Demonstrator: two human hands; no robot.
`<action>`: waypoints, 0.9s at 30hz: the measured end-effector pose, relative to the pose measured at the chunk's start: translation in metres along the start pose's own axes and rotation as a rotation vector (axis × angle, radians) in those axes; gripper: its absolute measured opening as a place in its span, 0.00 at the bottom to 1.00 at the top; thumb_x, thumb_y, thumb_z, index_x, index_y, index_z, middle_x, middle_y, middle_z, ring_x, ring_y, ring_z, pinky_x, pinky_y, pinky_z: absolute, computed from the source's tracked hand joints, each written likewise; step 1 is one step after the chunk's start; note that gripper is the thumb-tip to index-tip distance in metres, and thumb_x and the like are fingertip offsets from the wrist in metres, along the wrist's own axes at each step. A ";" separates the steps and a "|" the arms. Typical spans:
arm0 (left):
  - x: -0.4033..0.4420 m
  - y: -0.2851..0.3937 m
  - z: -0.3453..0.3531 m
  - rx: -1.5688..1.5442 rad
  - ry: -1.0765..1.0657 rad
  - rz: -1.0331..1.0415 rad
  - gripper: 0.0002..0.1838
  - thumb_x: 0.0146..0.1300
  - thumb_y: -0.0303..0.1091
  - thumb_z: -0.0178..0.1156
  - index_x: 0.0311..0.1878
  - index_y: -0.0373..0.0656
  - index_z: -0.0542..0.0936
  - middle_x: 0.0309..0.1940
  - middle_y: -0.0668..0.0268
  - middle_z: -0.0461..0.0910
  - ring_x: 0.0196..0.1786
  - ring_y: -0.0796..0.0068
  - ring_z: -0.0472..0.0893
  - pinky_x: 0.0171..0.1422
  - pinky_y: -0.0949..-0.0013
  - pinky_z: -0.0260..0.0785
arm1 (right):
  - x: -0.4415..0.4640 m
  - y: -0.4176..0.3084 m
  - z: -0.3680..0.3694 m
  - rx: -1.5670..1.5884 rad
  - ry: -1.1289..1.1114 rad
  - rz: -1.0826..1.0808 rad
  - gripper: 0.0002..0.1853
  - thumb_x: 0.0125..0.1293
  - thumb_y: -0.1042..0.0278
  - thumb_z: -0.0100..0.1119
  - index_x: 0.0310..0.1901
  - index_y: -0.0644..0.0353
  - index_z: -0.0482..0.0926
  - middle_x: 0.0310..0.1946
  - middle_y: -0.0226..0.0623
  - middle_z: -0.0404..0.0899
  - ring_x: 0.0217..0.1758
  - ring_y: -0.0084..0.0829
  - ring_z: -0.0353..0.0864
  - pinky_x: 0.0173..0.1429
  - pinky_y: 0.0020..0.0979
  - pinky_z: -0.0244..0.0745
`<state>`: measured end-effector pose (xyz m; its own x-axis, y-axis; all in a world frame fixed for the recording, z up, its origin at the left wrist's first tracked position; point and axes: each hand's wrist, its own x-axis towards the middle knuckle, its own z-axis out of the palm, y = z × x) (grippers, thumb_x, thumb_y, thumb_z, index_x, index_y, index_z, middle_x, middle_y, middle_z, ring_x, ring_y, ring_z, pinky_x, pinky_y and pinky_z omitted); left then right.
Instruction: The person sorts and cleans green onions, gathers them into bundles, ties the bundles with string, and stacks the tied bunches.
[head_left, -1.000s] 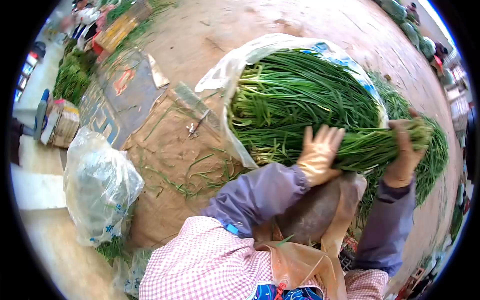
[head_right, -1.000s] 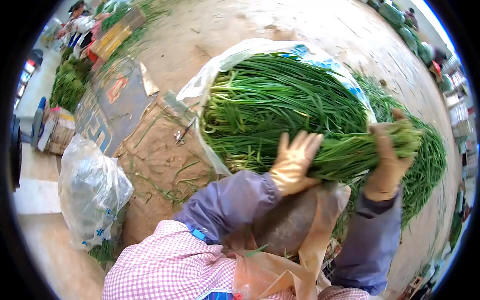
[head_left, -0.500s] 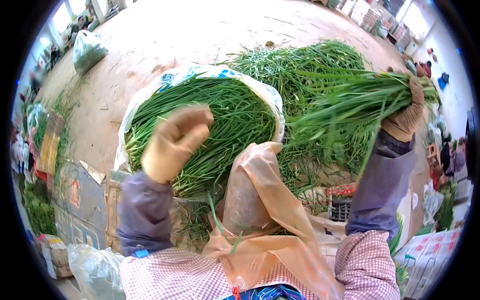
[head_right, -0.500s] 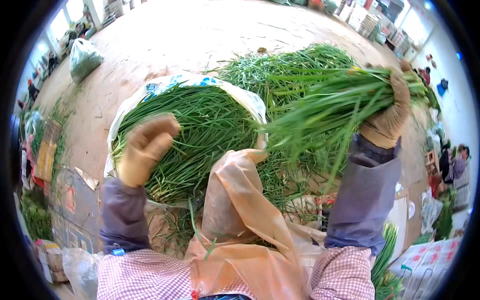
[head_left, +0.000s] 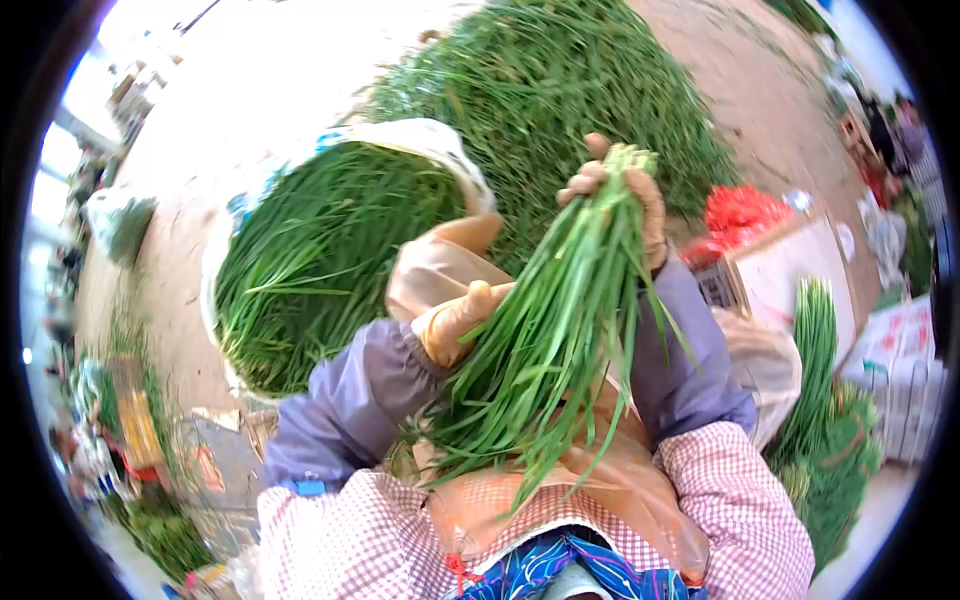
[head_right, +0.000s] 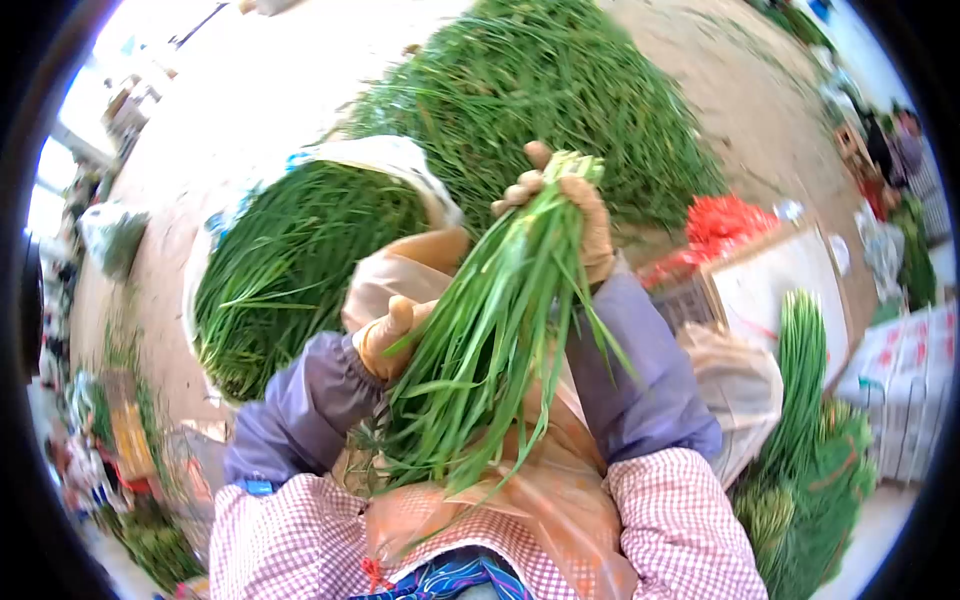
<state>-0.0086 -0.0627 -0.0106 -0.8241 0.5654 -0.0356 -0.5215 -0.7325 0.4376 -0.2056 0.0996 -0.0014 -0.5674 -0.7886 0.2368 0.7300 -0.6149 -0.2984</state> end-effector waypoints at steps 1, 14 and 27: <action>0.014 -0.014 0.000 0.175 0.113 0.013 0.48 0.58 0.71 0.56 0.70 0.40 0.67 0.63 0.59 0.74 0.60 0.68 0.77 0.68 0.62 0.68 | -0.013 -0.009 -0.022 -0.123 0.074 0.007 0.27 0.67 0.57 0.59 0.65 0.57 0.67 0.47 0.36 0.81 0.55 0.39 0.79 0.65 0.48 0.73; 0.080 -0.029 0.034 0.434 0.769 -0.004 0.31 0.61 0.41 0.70 0.62 0.38 0.70 0.48 0.63 0.81 0.46 0.72 0.81 0.51 0.66 0.77 | -0.086 0.031 -0.021 -0.049 0.626 0.440 0.19 0.70 0.50 0.56 0.51 0.56 0.78 0.42 0.36 0.83 0.43 0.32 0.83 0.49 0.35 0.81; 0.160 -0.030 -0.098 0.368 0.735 -0.249 0.36 0.48 0.34 0.76 0.60 0.36 0.72 0.48 0.61 0.80 0.51 0.70 0.79 0.58 0.65 0.73 | -0.085 0.038 -0.173 0.049 0.824 0.499 0.28 0.69 0.40 0.52 0.56 0.56 0.76 0.50 0.40 0.80 0.50 0.38 0.80 0.59 0.42 0.76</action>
<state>-0.1470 0.0127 -0.1173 -0.6954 0.2107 -0.6870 -0.7061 -0.3779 0.5988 -0.1959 0.1428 -0.1924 -0.2628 -0.7254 -0.6361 0.9642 -0.2216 -0.1457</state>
